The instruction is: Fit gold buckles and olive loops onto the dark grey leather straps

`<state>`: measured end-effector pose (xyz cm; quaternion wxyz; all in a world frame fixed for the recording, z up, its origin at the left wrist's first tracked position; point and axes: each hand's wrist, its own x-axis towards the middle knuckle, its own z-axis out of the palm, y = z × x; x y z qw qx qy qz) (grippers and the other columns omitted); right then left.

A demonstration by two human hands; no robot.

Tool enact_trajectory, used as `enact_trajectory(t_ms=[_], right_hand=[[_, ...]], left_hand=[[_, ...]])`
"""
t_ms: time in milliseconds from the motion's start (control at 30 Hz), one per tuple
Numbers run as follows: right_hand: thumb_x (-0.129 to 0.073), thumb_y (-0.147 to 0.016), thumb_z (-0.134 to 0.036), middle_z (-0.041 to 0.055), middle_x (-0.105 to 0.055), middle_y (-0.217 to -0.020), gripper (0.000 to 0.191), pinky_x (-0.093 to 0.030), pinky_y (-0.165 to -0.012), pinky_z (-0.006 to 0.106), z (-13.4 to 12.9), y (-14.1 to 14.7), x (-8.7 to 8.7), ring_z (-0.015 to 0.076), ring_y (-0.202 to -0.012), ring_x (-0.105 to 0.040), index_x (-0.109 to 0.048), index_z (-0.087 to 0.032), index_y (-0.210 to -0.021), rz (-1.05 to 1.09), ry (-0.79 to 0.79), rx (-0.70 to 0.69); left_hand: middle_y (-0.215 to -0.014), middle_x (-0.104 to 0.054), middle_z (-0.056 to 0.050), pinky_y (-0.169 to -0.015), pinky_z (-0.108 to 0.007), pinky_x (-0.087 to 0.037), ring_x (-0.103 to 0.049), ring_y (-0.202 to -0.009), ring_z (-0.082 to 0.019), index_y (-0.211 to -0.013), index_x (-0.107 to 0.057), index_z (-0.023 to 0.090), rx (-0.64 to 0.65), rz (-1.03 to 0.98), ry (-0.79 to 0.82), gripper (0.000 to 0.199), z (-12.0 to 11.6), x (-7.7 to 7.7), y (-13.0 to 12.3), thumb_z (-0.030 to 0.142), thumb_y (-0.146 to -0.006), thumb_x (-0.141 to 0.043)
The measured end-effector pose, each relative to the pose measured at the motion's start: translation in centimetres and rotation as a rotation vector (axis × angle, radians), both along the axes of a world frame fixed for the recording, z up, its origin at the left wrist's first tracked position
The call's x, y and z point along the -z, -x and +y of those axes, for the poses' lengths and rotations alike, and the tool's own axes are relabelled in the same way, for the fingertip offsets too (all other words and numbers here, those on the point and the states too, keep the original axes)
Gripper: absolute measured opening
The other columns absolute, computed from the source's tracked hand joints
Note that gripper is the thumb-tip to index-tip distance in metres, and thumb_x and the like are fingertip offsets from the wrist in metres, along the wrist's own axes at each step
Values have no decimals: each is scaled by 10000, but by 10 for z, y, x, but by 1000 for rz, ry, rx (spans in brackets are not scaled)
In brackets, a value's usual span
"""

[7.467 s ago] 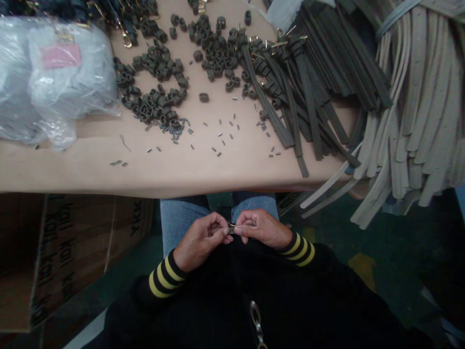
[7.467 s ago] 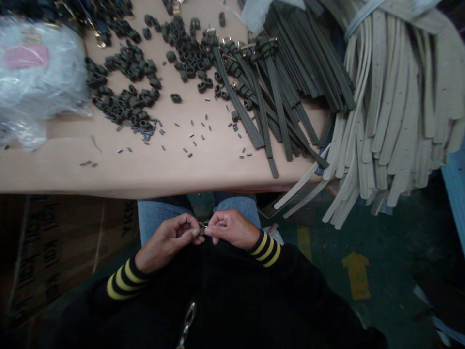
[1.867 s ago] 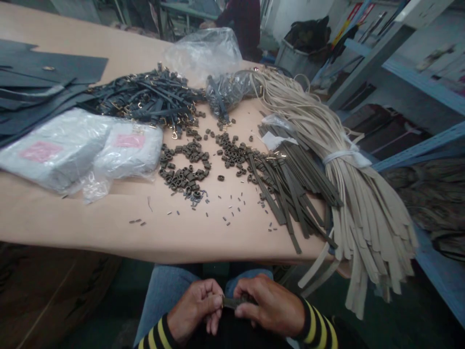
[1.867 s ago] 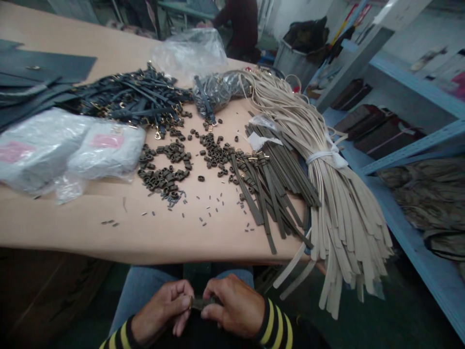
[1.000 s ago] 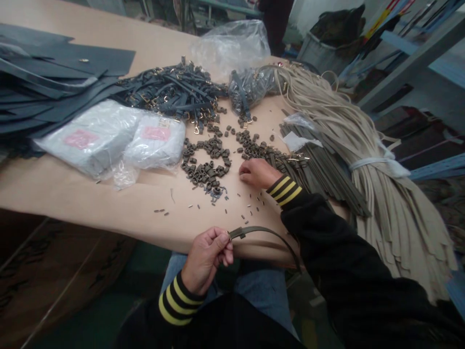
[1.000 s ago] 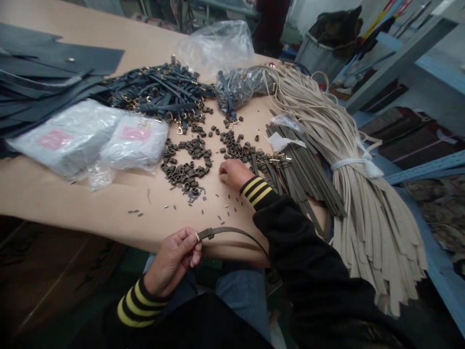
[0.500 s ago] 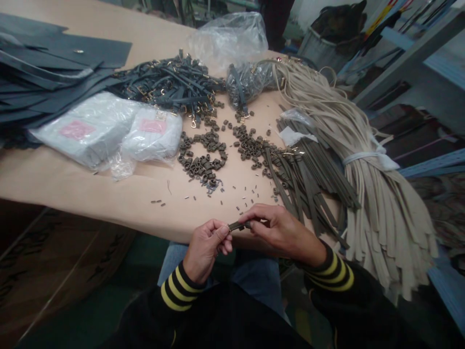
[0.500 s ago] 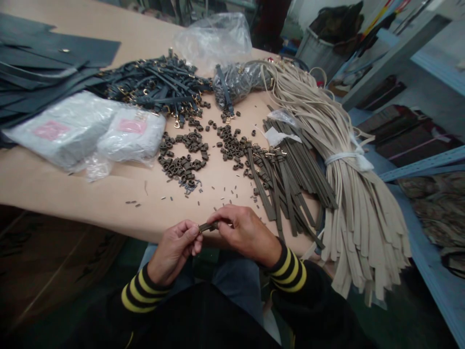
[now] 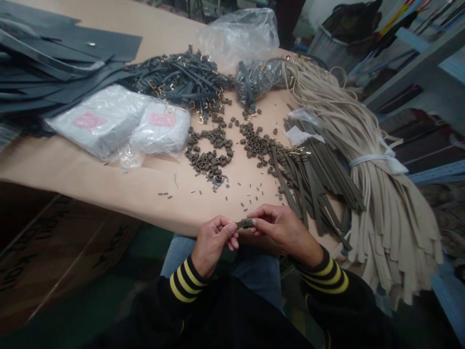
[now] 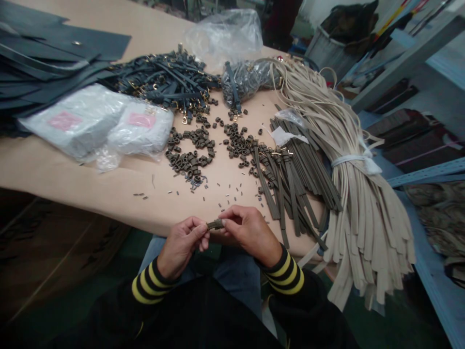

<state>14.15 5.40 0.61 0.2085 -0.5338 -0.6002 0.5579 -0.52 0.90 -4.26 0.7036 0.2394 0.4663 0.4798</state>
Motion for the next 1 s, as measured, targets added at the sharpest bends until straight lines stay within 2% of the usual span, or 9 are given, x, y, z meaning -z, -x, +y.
enact_trajectory(t_ms=[167, 333, 467, 567, 733, 900, 1000], right_hand=[[-500, -715, -189, 25, -626, -604, 163, -470, -516, 228, 0, 2, -4, 114, -529, -580, -636, -117, -770, -73, -44, -51], [-523, -724, -216, 81, -629, -784, 210, -480, -652, 278, -4, 1, -9, 162, -725, -599, -654, -110, -850, -108, -170, -123], [-522, -743, -235, 50, -619, -734, 168, -474, -599, 247, -7, -1, -6, 132, -653, -584, -630, -133, -822, -63, -107, -88], [-526, -734, -220, 22, -601, -669, 114, -450, -563, 228, -7, -2, -6, 123, -620, -558, -591, -140, -784, -105, -127, -75], [-502, -740, -186, 11, -593, -669, 92, -422, -558, 204, -6, -2, -9, 104, -614, -536, -584, -143, -748, -142, -184, -159], [-529, -725, -177, -22, -553, -600, 33, -389, -502, 184, -5, -2, -4, 81, -532, -491, -538, -145, -730, -194, -184, -178], [-525, -740, -179, -7, -564, -636, 36, -411, -541, 202, -2, -7, -6, 96, -575, -513, -542, -148, -748, -200, -227, -236]], left_hand=[[-441, -558, 20, -405, -148, -374, -486, -378, -53, -615, -524, 112, 22, 46, -18, 184, 2, 0, 0, 259, -692, -604], [-515, -601, 3, -407, -155, -403, -532, -405, -65, -622, -551, 100, 5, 32, -5, 157, 4, 0, 0, 234, -667, -621], [-595, -647, -27, -424, -175, -434, -583, -456, -96, -676, -585, 100, 21, 31, -13, 132, 3, -3, 0, 226, -661, -620], [-593, -656, -24, -435, -191, -454, -595, -460, -111, -781, -593, 109, 54, 42, -59, 161, 2, -6, 1, 221, -667, -613], [-521, -634, 5, -471, -206, -479, -600, -464, -119, -939, -570, 128, 112, 94, -161, 263, 1, -7, 2, 192, -685, -597], [-630, -653, -16, -485, -229, -498, -622, -511, -138, -923, -598, 143, 155, 97, -217, 231, 1, -3, -1, 195, -699, -588], [-634, -644, -18, -474, -224, -496, -623, -510, -138, -865, -614, 138, 169, 79, -228, 175, 1, -3, 0, 203, -704, -591]])
